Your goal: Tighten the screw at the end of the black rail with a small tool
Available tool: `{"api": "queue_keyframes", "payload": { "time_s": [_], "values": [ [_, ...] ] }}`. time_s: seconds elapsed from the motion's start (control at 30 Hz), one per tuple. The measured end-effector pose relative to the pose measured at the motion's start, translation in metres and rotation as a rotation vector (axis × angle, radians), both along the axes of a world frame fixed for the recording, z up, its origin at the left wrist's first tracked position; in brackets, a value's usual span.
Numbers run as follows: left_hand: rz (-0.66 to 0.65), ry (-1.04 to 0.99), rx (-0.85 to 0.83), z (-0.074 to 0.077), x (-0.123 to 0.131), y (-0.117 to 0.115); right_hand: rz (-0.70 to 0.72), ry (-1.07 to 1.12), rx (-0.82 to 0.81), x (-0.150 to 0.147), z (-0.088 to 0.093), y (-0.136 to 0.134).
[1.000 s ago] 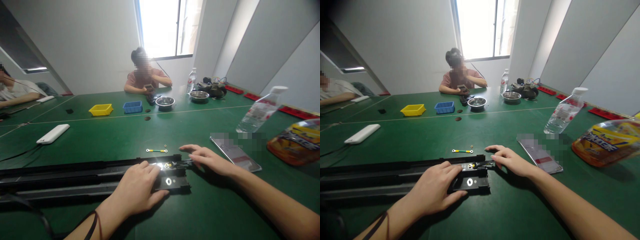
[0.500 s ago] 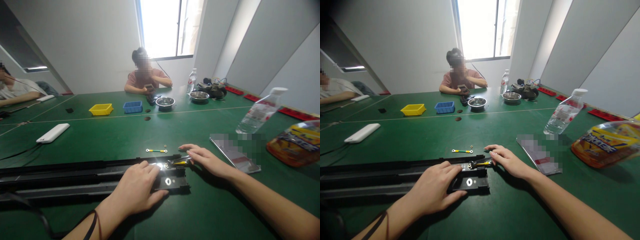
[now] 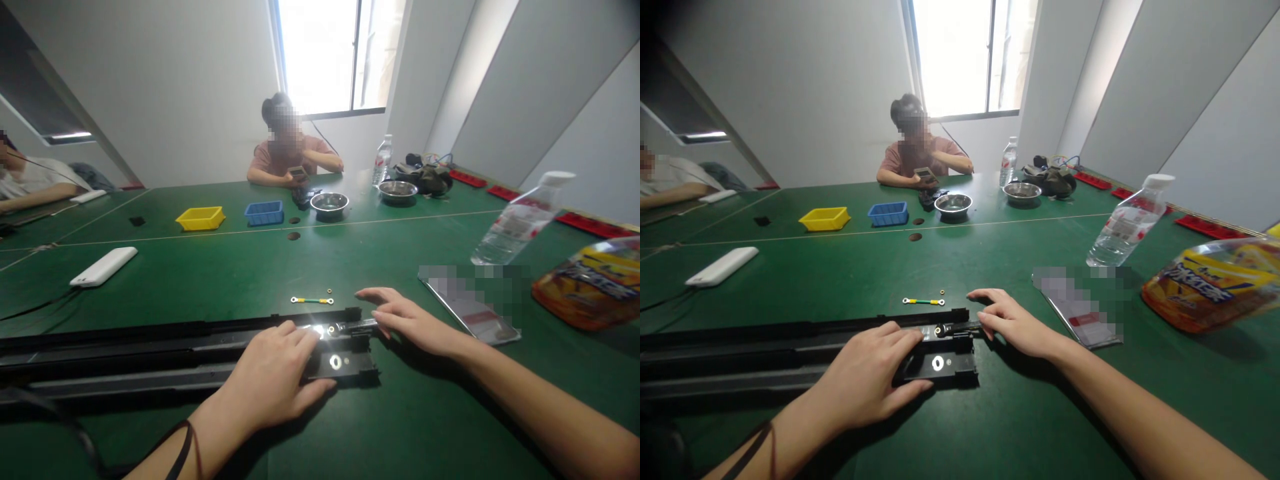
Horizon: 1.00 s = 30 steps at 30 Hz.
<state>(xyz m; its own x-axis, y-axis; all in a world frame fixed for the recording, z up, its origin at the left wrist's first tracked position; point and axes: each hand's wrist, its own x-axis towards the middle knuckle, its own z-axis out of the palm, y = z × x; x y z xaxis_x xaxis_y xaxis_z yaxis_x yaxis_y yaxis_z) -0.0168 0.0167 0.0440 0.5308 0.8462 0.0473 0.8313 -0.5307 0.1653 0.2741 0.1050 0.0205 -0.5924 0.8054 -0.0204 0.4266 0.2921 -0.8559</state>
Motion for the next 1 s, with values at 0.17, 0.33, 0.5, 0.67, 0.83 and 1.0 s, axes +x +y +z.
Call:
{"api": "queue_keyframes", "payload": {
  "time_s": [0.17, 0.33, 0.5, 0.67, 0.83, 1.0],
  "values": [
    [0.005, -0.009, -0.01, -0.001, 0.0, 0.0, 0.152, -0.123, 0.061, 0.004, 0.008, 0.0],
    [0.005, -0.007, -0.013, 0.0, 0.0, 0.0, 0.184, -0.155, 0.047, 0.005, 0.011, 0.001],
    [0.008, -0.002, -0.002, 0.0, 0.0, 0.001, 0.21, -0.143, 0.013, 0.008, 0.012, 0.002],
    [0.004, 0.002, -0.005, 0.0, 0.0, 0.001, 0.199, -0.126, -0.005, 0.008, 0.013, 0.002],
    [0.008, 0.001, -0.003, -0.002, -0.001, 0.0, 0.213, -0.156, -0.008, 0.008, 0.013, 0.003],
    [0.012, 0.003, -0.001, -0.003, -0.002, -0.001, 0.226, -0.171, -0.009, 0.008, 0.011, 0.005]
  ]
}}
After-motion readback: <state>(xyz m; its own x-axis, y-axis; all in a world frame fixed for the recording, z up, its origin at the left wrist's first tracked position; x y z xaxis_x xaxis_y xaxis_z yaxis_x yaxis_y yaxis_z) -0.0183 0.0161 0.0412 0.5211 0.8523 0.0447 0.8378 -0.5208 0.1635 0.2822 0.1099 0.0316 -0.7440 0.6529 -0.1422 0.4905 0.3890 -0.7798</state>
